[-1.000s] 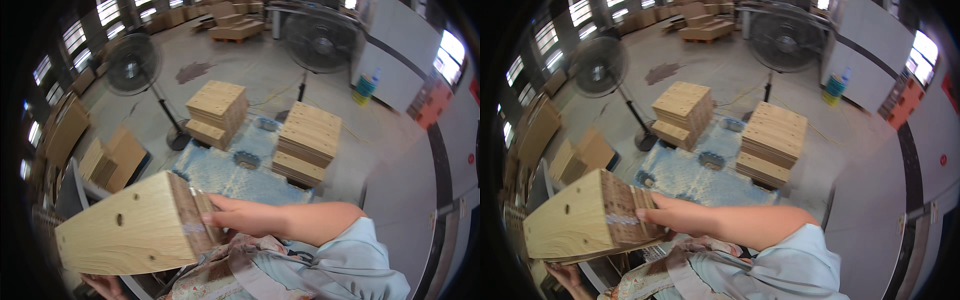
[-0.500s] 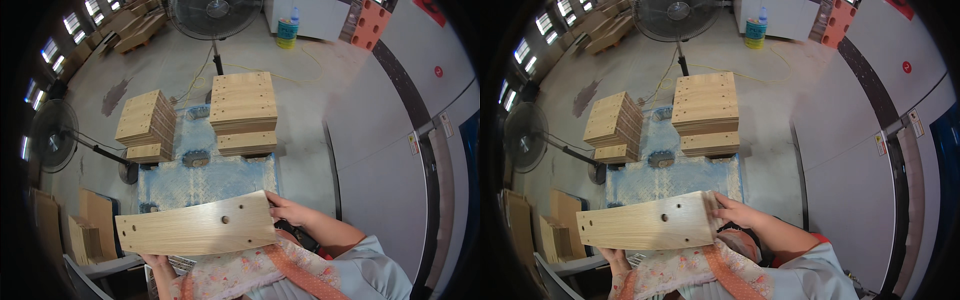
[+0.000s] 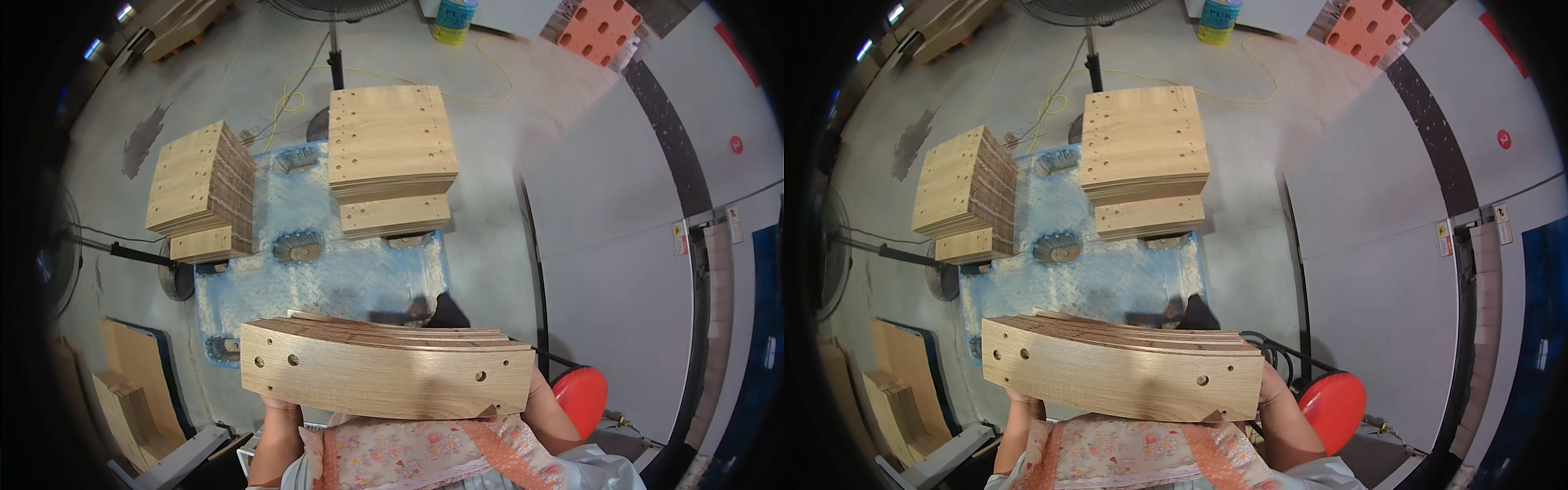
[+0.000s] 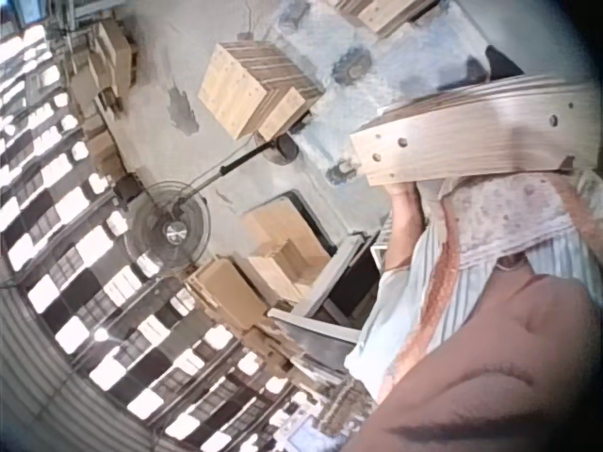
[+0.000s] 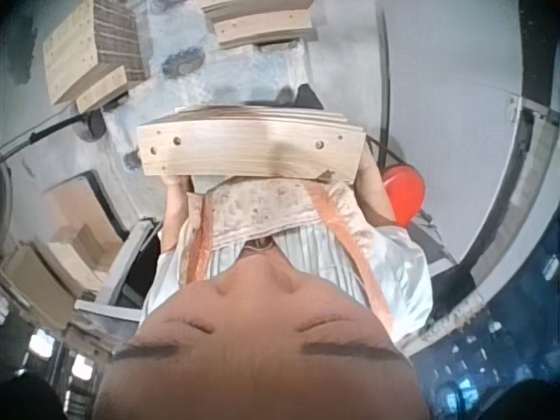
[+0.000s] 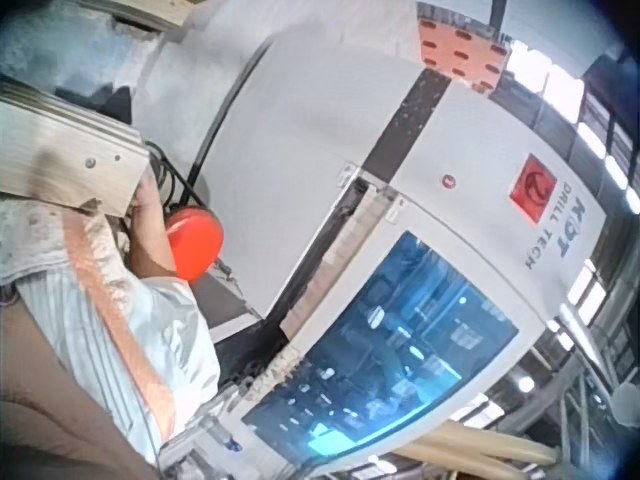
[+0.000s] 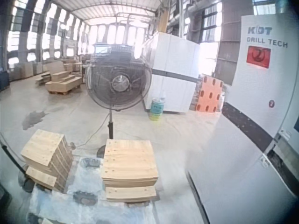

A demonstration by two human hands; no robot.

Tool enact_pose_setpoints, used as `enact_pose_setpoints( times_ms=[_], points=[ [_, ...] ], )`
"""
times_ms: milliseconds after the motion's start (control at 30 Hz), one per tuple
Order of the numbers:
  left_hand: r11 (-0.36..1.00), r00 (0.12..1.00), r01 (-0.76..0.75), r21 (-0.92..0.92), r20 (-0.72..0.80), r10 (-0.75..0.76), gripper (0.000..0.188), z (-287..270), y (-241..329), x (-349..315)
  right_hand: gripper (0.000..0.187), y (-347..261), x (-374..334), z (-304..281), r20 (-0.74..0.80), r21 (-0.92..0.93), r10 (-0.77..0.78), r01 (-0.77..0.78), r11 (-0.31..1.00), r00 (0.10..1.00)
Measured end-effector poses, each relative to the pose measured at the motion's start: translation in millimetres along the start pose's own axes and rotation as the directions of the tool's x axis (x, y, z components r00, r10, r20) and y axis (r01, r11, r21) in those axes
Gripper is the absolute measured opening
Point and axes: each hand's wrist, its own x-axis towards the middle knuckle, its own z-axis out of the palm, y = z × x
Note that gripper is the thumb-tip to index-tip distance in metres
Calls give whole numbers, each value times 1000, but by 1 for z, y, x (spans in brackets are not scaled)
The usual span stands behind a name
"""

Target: The person applies identification stickers to the edges of curved wooden boards, picking them from a sheet and placing them on each board in a stack before moving the stack to a pallet.

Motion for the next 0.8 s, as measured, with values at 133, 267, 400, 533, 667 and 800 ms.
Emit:
enact_pose_setpoints(
  times_ms=[133, 267, 400, 533, 667, 800],
  points=[
    [997, 996, 68, 44, -55, -65, 53, 5, -20, 38, 52, 1, 37, -19, -119, 43, -5, 10, 999, 993],
    [994, 995, 88, 65, -63, -83, 53, 25, -41, 83, 51, -12, 87, -40, -195, 81, -39, 56, 995, 980],
    [992, 993, 102, 75, -68, -97, 53, 32, -79, 152, 50, -31, 159, -80, -266, 118, -54, 89, 989, 962],
    [994, 995, 78, 73, -73, -73, 53, 23, -116, 216, 50, -43, 239, -127, -294, 132, -69, 112, 985, 953],
    [996, 998, 67, 64, -24, -66, 53, 12, -156, 285, 49, -56, 306, -172, -333, 141, -130, 185, 973, 934],
    [997, 998, 61, 43, 24, -62, 53, 1, -181, 332, 48, -69, 361, -202, -359, 137, -181, 244, 960, 916]
  ],
)
